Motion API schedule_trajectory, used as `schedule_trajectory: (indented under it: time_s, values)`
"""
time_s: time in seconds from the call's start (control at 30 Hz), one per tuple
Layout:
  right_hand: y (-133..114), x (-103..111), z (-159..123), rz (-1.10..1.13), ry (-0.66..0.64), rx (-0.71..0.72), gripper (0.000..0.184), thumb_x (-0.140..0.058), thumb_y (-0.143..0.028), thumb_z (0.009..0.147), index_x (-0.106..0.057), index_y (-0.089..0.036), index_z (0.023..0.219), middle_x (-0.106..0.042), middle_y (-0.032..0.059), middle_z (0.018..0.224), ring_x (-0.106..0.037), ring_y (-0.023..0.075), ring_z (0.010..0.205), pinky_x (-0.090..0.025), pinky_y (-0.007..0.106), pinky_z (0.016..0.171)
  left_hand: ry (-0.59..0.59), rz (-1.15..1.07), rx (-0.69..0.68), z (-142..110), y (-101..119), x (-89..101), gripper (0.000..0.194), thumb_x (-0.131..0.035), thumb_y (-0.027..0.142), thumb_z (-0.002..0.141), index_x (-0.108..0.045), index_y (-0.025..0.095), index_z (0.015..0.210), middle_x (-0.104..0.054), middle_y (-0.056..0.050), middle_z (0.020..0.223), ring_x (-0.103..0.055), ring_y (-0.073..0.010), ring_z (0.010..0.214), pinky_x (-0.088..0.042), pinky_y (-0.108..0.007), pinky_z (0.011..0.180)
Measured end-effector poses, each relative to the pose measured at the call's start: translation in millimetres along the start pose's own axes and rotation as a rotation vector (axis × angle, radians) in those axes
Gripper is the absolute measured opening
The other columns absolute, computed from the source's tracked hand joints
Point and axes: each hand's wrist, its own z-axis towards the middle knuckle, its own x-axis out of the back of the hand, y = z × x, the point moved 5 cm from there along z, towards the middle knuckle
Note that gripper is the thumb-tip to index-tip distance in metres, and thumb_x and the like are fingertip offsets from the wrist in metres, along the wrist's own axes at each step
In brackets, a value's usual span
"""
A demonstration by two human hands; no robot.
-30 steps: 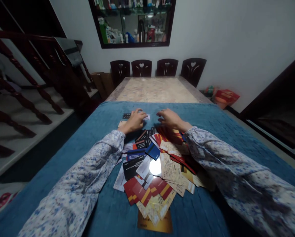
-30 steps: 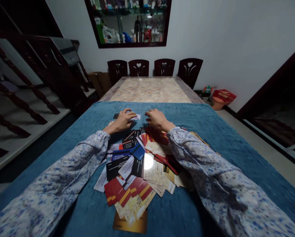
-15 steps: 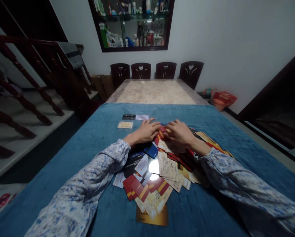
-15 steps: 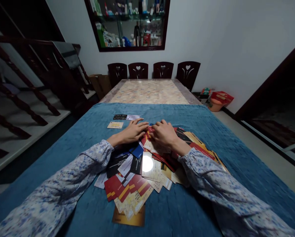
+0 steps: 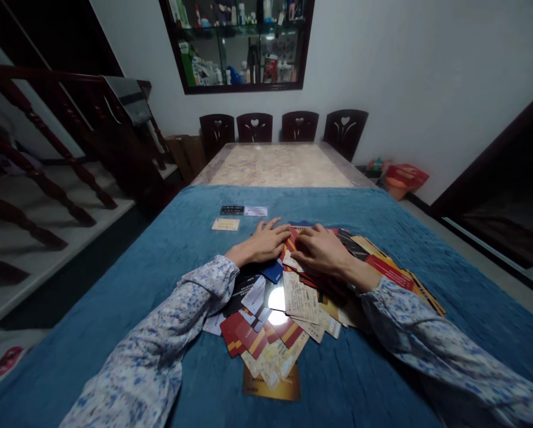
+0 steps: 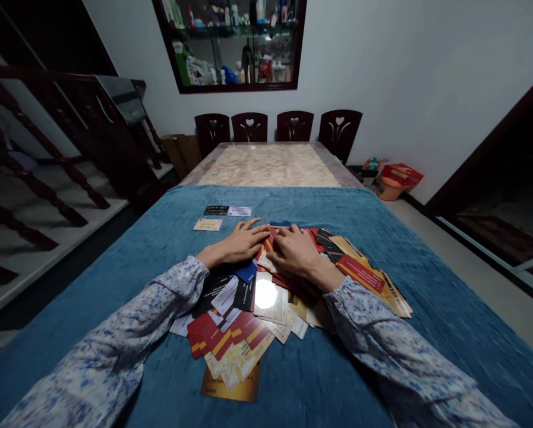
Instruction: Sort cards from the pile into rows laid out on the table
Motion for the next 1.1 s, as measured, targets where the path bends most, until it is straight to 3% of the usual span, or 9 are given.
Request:
schedule_trajectory:
  time_s: [0.4,0.8,1.1]
  values:
    - [3,-8,2,0.079,0.052,0.118,0.032,-0.062,-0.046,0.097,-0.073,-0.018,0.106,-0.072,0.0146,0.118,-0.058,0.0292,0.108,-0.045,0.044,0.095,0.061,-0.029,-0.023,-18,11,9.8,0.024,-0.052,0.024,0.097,-0.067,0.019,0.115,-0.05,-0.01,0.157,-0.029,-0.0378,0.152,-0.032,-0.066,0.117]
    - [8,-3,-1,0.095,0.02,0.203,0.023,-0.066,-0.037,0.095,-0.076,-0.019,0.106,-0.071,0.0134,0.118,-0.056,0.0274,0.105,-0.045,0.04,0.091,0.039,-0.141,-0.051,-26,18,16.0,0.014,-0.056,0.02,0.095,-0.064,0.019,0.107,-0.067,-0.011,0.132,-0.032,-0.0375,0.15,-0.032,-0.062,0.116]
    - [9,1,-3,0.091,0.09,0.351,0.017,-0.06,-0.022,0.094,-0.077,-0.019,0.093,-0.074,0.0097,0.095,-0.056,0.0217,0.091,-0.04,0.034,0.081,0.067,-0.139,-0.126,-27,18,19.0,0.018,-0.057,0.019,0.096,-0.071,0.021,0.109,-0.069,-0.01,0.129,-0.038,-0.0344,0.144,-0.036,-0.057,0.113]
